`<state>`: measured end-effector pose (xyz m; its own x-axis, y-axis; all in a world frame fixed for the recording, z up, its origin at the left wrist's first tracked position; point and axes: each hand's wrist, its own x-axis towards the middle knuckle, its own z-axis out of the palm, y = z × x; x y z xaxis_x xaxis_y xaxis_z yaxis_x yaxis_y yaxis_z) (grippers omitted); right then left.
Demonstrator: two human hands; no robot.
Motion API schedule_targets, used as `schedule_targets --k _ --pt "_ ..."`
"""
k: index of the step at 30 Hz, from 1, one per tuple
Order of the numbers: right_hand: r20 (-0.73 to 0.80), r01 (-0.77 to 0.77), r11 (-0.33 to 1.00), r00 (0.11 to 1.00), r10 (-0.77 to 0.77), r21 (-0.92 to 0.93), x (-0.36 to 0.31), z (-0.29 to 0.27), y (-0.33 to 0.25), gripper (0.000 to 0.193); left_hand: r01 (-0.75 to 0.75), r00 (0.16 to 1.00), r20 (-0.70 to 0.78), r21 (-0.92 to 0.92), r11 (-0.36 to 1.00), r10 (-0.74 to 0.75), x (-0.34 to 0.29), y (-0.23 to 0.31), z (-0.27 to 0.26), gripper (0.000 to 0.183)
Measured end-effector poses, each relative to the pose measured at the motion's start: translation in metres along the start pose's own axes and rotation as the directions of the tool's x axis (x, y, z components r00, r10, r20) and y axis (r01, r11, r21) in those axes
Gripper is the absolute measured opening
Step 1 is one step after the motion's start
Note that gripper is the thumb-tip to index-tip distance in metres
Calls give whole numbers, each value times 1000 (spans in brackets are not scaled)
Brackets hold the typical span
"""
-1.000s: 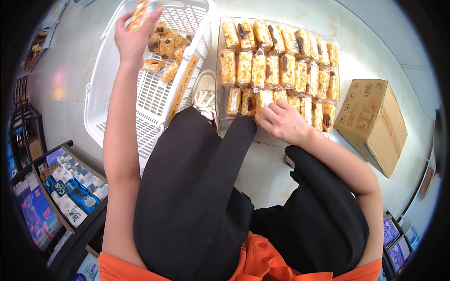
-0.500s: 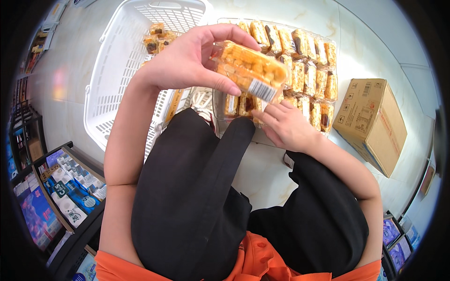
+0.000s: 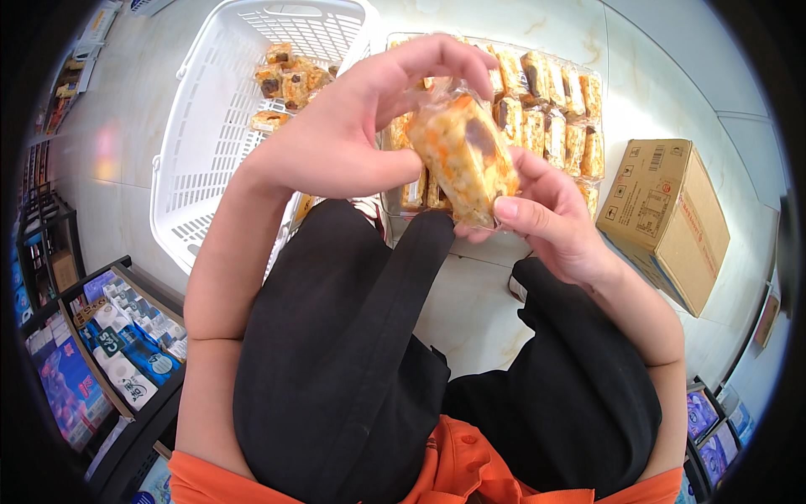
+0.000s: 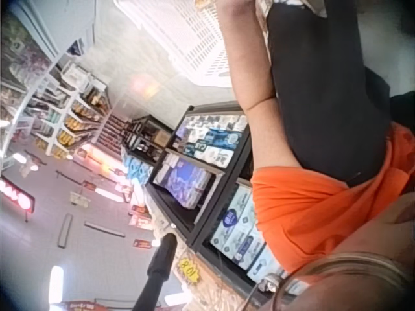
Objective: The person organizes packaged food items by taking them from a white basket and a cardboard box and arranging them neatly onto a clear plastic tray.
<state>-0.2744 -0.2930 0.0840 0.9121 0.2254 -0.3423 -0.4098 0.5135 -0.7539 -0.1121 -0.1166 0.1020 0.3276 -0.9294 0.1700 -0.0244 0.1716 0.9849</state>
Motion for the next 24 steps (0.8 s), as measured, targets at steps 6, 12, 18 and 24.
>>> schedule_targets --k 6,12,18,24 --pt "-116 195 956 968 -224 -217 -1 -5 -1 53 209 972 118 -55 976 -201 -7 -7 -11 67" --pt "-40 267 954 961 -275 -138 -2 -2 2 64 259 962 114 -87 962 -248 -6 -6 -15 65" --pt "110 435 825 898 -426 -361 1 -3 7 68 247 967 113 -176 953 -229 -7 -7 -15 69" --pt "118 387 800 919 -377 -458 -2 -6 7 60 212 972 130 -124 969 -196 -8 -7 -13 68"
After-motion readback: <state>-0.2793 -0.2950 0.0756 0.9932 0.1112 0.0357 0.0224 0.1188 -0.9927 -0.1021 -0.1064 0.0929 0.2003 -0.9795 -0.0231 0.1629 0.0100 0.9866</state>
